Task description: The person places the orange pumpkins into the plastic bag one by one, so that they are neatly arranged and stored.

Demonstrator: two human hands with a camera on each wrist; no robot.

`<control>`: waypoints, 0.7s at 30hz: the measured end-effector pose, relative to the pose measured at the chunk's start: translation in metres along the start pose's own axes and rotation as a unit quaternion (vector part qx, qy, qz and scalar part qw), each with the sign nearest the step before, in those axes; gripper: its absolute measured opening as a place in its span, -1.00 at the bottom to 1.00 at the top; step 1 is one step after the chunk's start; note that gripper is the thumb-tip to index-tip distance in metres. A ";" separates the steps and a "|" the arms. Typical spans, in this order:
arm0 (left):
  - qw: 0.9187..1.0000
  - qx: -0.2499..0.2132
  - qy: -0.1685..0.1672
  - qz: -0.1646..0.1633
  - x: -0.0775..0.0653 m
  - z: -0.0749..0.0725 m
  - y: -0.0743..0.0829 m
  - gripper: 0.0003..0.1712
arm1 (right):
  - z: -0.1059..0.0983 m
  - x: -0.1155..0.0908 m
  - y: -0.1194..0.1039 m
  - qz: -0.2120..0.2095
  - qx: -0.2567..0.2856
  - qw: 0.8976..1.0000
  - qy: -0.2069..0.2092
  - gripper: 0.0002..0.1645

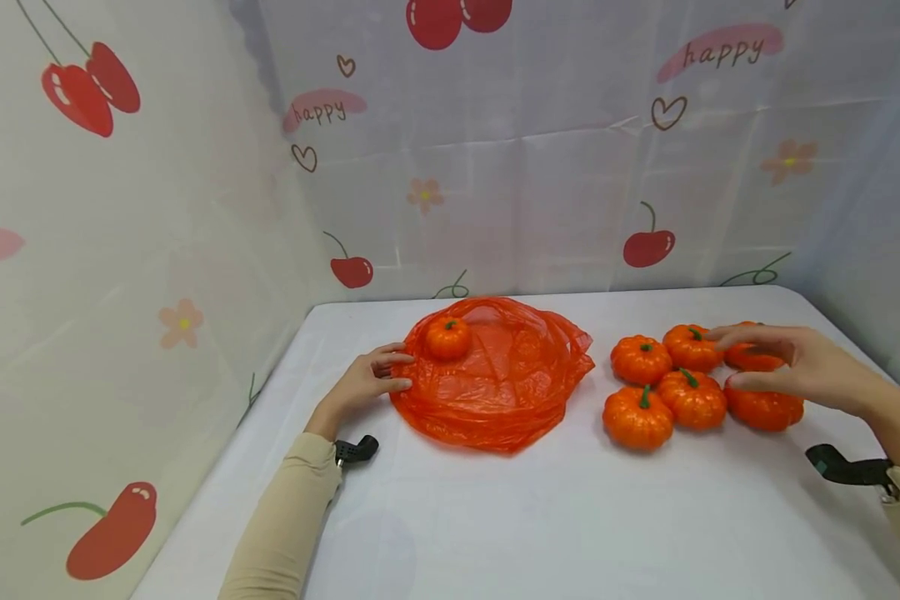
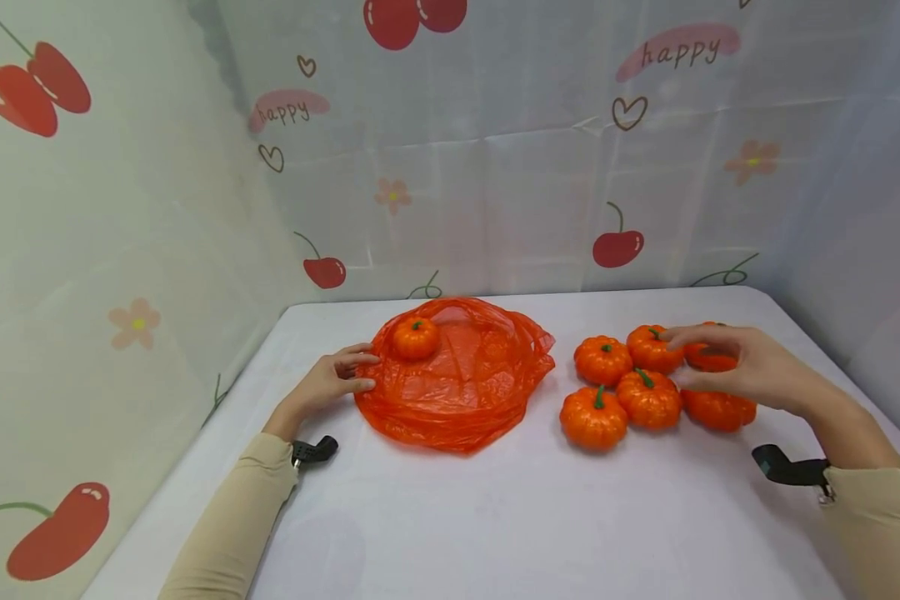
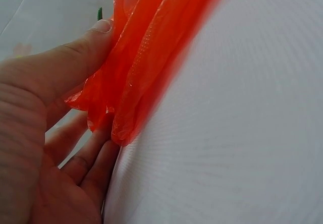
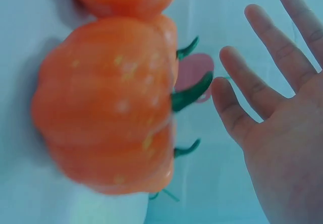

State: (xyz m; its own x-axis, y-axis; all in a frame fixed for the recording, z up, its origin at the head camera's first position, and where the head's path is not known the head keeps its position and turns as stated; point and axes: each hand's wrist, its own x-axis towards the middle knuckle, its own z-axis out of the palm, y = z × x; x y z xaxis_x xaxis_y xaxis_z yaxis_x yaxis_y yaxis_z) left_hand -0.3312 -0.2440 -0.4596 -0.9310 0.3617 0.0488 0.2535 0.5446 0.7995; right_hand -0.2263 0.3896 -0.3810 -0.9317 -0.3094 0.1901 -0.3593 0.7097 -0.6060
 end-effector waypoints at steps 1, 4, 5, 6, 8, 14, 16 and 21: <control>1.000 0.000 -0.001 -0.001 0.000 0.000 0.000 -0.44 | -0.001 -0.002 0.003 -0.001 0.002 1.000 0.001 -0.53; 1.000 -0.002 0.001 -0.004 -0.001 0.000 0.000 -0.44 | -0.001 -0.006 0.013 0.006 0.000 1.000 0.006 -0.49; 1.000 -0.001 0.002 -0.003 -0.001 0.000 0.000 -0.44 | -0.001 -0.008 0.016 0.013 0.000 1.000 0.009 -0.49; 1.000 -0.001 0.001 -0.001 -0.001 0.000 0.000 -0.44 | -0.001 -0.009 0.019 0.019 0.000 1.000 0.011 -0.49; 1.000 0.000 0.001 0.002 -0.001 0.001 0.001 -0.44 | -0.001 -0.012 0.023 0.027 0.006 0.999 0.015 -0.48; 1.000 -0.003 -0.001 -0.003 0.002 0.001 -0.001 -0.45 | 0.002 -0.018 0.035 0.028 0.021 0.999 0.019 -0.43; 1.000 -0.005 -0.001 -0.006 0.002 0.001 -0.001 -0.45 | 0.003 -0.021 0.041 0.032 0.022 0.999 0.021 -0.40; 1.000 -0.006 0.002 -0.005 0.001 0.001 0.001 -0.44 | 0.006 -0.026 0.054 0.053 0.021 0.998 0.016 -0.32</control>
State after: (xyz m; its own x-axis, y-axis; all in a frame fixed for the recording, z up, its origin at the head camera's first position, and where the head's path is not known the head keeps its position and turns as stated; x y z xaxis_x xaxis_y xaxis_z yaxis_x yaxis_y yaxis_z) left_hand -0.3318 -0.2425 -0.4598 -0.9342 0.3542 0.0430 0.2415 0.5389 0.8070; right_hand -0.2213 0.4315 -0.4233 -0.9659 -0.2129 0.1475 -0.2566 0.7104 -0.6553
